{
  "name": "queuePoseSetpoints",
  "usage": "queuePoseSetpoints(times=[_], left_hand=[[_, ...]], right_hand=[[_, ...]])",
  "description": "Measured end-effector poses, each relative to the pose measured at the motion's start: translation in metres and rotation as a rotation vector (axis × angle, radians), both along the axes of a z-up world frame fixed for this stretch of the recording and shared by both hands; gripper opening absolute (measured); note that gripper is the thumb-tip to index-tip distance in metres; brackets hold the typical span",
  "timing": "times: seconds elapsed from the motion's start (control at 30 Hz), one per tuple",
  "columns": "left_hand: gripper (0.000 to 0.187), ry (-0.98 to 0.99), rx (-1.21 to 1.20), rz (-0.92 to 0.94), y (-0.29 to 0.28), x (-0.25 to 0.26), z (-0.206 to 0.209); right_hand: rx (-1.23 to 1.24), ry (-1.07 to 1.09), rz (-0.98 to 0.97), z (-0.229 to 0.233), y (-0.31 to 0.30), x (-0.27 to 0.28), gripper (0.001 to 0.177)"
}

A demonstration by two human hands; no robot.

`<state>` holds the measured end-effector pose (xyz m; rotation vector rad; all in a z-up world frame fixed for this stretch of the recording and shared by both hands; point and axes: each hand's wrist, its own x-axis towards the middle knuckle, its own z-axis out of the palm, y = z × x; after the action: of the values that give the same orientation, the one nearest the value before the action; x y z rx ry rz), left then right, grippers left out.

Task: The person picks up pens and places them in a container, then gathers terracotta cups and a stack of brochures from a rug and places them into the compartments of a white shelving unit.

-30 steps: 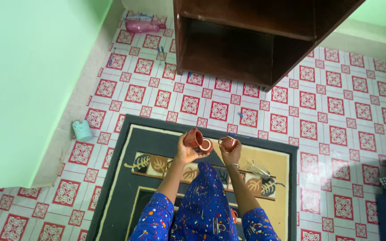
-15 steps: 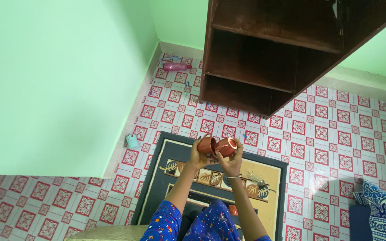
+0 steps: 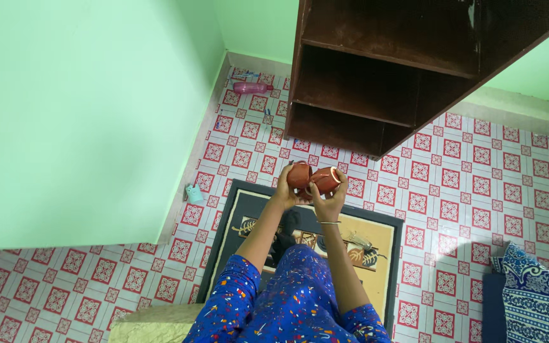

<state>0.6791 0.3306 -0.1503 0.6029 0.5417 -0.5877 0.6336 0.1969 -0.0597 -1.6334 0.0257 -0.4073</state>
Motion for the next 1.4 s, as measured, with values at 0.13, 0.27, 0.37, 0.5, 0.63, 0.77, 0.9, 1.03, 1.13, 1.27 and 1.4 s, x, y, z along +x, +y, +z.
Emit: queuePoseSetpoints(times=[0.13, 0.27, 0.37, 0.5, 0.63, 0.77, 0.9, 1.03, 1.13, 1.27, 1.4], left_hand=[[0.087, -0.060, -0.036, 0.002, 0.001, 0.073, 0.006], [0.076, -0.101, 0.109, -0.055, -0.004, 0.149, 0.051], [0.072, -0.180, 0.201, -0.078, -0.008, 0.202, 0.077], [0.065, -0.265, 0.337, -0.097, -0.009, 0.254, 0.110], [0.055, -0.348, 0.378, -0.044, -0.016, 0.296, 0.125], [0.051, -0.380, 0.562, -0.011, -0.026, 0.367, 0.119], [0.061, -0.452, 0.884, 0.014, -0.045, 0.432, 0.118], [0.069, -0.589, 1.393, -0.203, -0.058, 0.507, 0.119], [0.084, -0.553, 1.512, -0.388, -0.074, 0.533, 0.101], [0.093, -0.568, 1.676, -0.434, -0.079, 0.560, 0.099], [0.096, -0.449, 1.590, -0.427, -0.072, 0.558, 0.116]], right_hand=[[0.031, -0.038, -0.043, 0.010, -0.004, 0.056, 0.078], [-0.278, -0.165, -0.175, 0.036, -0.009, 0.133, 0.076], [-0.137, -0.053, -0.133, 0.055, -0.012, 0.183, 0.075], [-0.141, -0.074, -0.176, 0.071, -0.012, 0.228, 0.074], [-0.219, -0.063, -0.234, 0.074, -0.017, 0.270, 0.076], [-0.300, -0.064, -0.295, 0.065, -0.022, 0.324, 0.076], [-0.163, -0.186, -0.236, 0.058, -0.029, 0.400, 0.075], [-0.384, -0.125, -0.333, 0.051, -0.047, 0.455, 0.076], [-0.514, -0.075, -0.339, 0.030, -0.060, 0.488, 0.073], [-0.652, 0.027, -0.213, 0.000, -0.074, 0.527, 0.074], [-0.760, 0.013, -0.212, -0.020, -0.081, 0.560, 0.076]])
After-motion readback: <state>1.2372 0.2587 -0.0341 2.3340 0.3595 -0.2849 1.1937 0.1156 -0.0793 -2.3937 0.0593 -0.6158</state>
